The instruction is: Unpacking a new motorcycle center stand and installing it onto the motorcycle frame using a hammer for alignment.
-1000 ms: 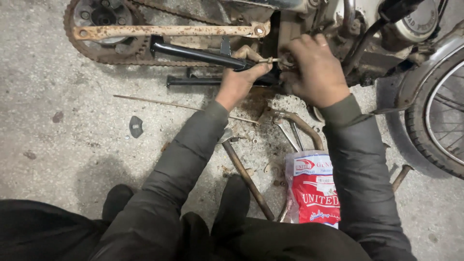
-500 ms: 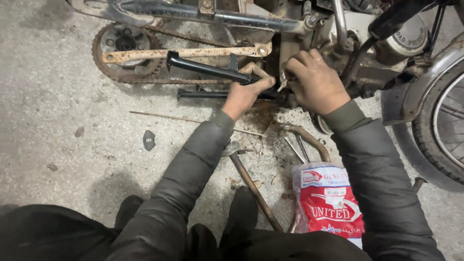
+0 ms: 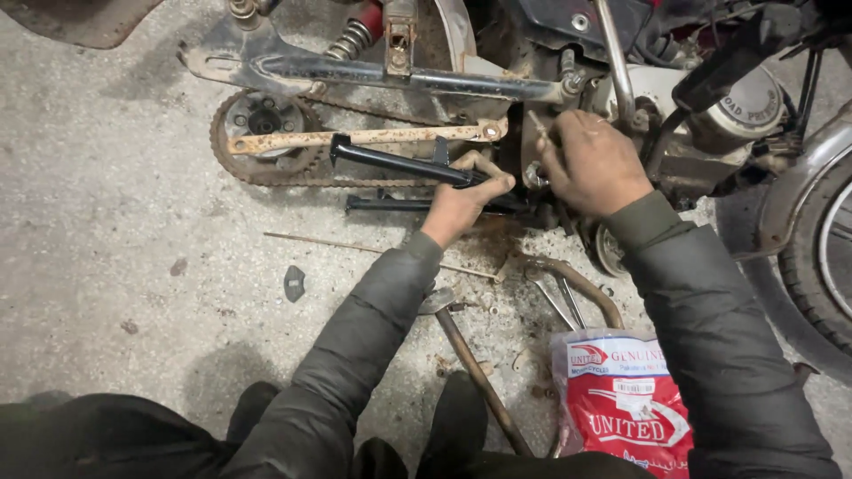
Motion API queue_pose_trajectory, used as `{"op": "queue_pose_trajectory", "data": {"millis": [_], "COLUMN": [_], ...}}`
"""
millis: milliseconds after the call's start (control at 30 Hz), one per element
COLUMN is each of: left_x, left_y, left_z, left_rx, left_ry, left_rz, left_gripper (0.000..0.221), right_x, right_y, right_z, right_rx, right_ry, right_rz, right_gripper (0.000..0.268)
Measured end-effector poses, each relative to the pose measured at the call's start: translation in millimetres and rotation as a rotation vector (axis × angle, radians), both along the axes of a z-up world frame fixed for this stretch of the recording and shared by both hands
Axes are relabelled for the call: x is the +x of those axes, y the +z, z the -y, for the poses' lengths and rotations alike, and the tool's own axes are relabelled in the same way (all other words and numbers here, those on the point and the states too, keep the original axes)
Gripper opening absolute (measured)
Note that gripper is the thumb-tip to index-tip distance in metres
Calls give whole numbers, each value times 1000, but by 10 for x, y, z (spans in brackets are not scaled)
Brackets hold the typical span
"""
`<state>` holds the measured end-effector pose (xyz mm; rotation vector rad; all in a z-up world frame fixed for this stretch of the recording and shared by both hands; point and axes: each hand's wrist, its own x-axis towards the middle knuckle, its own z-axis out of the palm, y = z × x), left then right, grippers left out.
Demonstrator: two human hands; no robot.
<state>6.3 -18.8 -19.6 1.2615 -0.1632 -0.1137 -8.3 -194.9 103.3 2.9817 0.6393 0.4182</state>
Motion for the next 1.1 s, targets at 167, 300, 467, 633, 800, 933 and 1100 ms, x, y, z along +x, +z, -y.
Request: {"op": "queue_pose_trajectory", "data": {"millis": [167,300,467,633,800,933,1100], "left_x": [-15,-135,-30,-124,-101,-124,-115], "left_y": [29,261,85,236,171,212,237], "left_z": [-26,-112,-63,-132,-94,-103,-127], "left_rx": [36,-34,38,-1,-20,-41,8], "left_ry": [-2,-42,14,-62,-48,-52,-86], "left_rz": [-13,40,135,26,53,42,66], "left_gripper": [20,27,18,20,21,21,19], "right_x": [69,-75,32,-98,-344,-596,-987], "right_y": [-55,403,510,603,980,1110,939], "right_z": [32,-292,-347,-416,-385,-181,-163], "right_rx": [377,1151,1220,1606,1814,1791,1801], "right_ry": [-47,-189,-38,106,121,166,235], "right_rz": [12,-208,-73,-237,-239,-435,-544], "right_gripper": [22,14,22,35,23,22,24]}}
